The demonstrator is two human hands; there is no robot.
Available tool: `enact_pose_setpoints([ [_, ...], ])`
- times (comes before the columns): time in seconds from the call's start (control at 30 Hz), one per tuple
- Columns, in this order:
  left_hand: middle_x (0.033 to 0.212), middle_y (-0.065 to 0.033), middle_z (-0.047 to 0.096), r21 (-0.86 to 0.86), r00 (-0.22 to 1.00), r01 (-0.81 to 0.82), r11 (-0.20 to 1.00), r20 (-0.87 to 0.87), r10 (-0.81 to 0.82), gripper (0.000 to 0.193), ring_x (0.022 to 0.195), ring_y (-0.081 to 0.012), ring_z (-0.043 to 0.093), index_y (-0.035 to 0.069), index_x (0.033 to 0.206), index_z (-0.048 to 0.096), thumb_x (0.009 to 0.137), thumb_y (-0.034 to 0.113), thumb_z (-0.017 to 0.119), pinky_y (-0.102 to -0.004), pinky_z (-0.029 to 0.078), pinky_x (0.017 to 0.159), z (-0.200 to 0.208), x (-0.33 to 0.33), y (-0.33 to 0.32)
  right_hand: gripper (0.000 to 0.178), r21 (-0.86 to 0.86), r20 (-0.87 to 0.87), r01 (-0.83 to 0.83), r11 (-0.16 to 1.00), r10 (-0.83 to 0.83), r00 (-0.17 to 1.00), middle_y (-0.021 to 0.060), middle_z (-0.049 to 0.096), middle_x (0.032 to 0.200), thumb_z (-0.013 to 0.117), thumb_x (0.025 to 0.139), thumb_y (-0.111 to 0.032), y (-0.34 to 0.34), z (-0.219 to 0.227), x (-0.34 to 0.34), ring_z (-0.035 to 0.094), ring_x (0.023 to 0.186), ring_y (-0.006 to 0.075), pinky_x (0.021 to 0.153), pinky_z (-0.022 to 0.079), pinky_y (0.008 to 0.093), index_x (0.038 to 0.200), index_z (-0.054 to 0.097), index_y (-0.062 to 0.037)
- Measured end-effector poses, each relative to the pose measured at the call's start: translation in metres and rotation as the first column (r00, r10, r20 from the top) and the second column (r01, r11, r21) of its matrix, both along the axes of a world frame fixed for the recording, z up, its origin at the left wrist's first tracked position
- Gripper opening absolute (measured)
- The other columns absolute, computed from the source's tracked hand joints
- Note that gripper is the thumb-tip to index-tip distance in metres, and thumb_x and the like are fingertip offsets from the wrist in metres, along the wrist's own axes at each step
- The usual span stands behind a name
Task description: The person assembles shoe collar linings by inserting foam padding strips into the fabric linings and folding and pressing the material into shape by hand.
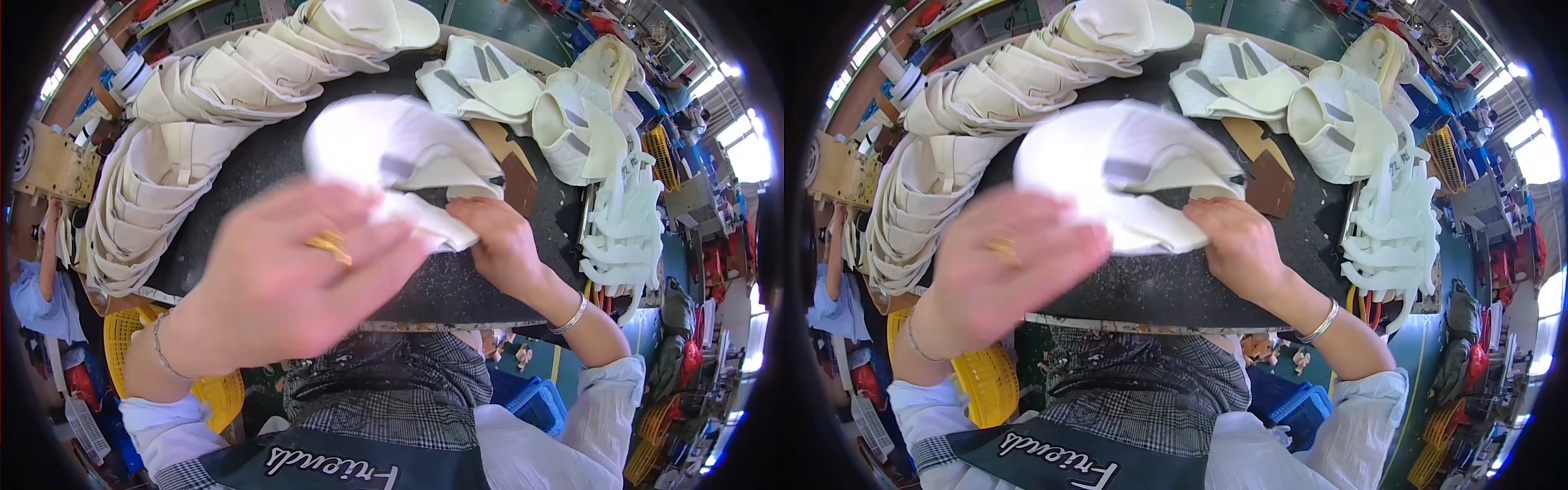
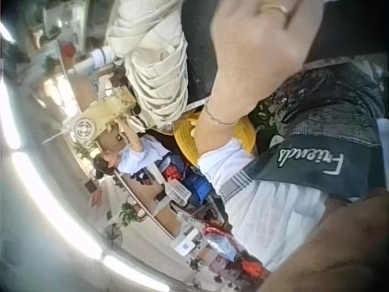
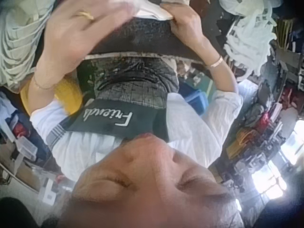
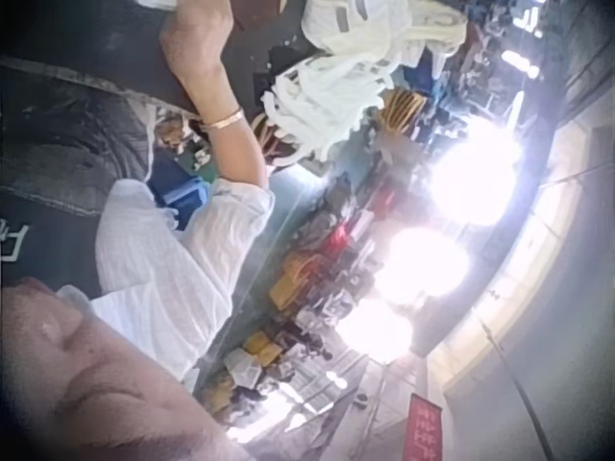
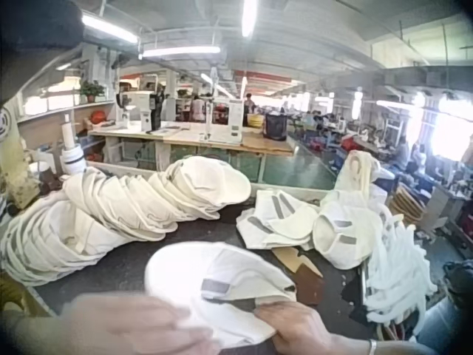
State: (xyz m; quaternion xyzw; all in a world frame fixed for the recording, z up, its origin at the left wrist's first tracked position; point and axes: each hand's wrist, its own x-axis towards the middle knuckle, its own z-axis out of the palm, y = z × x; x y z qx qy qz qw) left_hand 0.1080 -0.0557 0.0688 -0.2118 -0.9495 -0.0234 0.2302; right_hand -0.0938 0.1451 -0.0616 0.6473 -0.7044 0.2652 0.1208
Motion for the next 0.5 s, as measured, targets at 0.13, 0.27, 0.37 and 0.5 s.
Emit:
enact_pose_setpoints([
  [0.13,0.117,-0.0149,0.061,0.678,0.959,-0.089,0.730,-0.141,0.247,0.035,0.116,-0.0271,0.055,-0.002,0.117,0.057,0.087,0.014,0.066,-0.0379,0.040,0.101,-0.036,-0.021,0.002,0.026,-0.066,0.970,0.129,0.989,0.033,0.241,0.0060,0.067,0.101,0.057,0.096,-0.019,-0.007,0.033,0.012,0.064,0.094,0.0126,0.084,0.052,0.0298,0.111,0.062,0.0018],
  [0.27,0.119,-0.0152,0.060,0.770,0.898,-0.426,0.476,0.423,0.119,0.051,0.110,-0.0191,0.057,-0.003,0.122,0.055,0.080,0.018,0.076,-0.0326,0.044,0.093,-0.086,-0.043,0.024,0.037,-0.212,0.935,0.102,0.972,0.232,-0.268,0.0092,0.064,0.111,0.053,0.098,-0.029,-0.027,0.062,0.022,0.062,0.100,0.0162,0.089,0.051,0.0326,0.116,0.058,0.0025],
  [0.37,0.120,-0.0167,0.059,0.826,0.785,-0.557,0.090,0.559,-0.266,0.045,0.110,-0.0251,0.058,-0.005,0.117,0.058,0.083,0.020,0.073,-0.0373,0.044,0.095,-0.072,-0.052,0.022,0.036,-0.141,0.941,0.124,0.982,0.172,-0.293,0.0098,0.062,0.114,0.060,0.094,-0.023,-0.020,0.064,0.013,0.061,0.104,0.0163,0.090,0.050,0.0316,0.119,0.055,0.0025],
  [0.5,0.123,-0.0137,0.059,0.864,0.847,-0.484,-0.140,0.421,-0.325,0.044,0.109,-0.0177,0.058,-0.005,0.120,0.055,0.085,0.016,0.071,-0.0328,0.048,0.088,-0.068,-0.056,0.016,0.056,-0.086,0.802,-0.086,0.993,0.121,0.586,0.0095,0.061,0.119,0.076,0.077,-0.009,-0.007,0.044,0.011,0.060,0.108,0.0207,0.096,0.046,0.0330,0.126,0.050,0.0012],
])
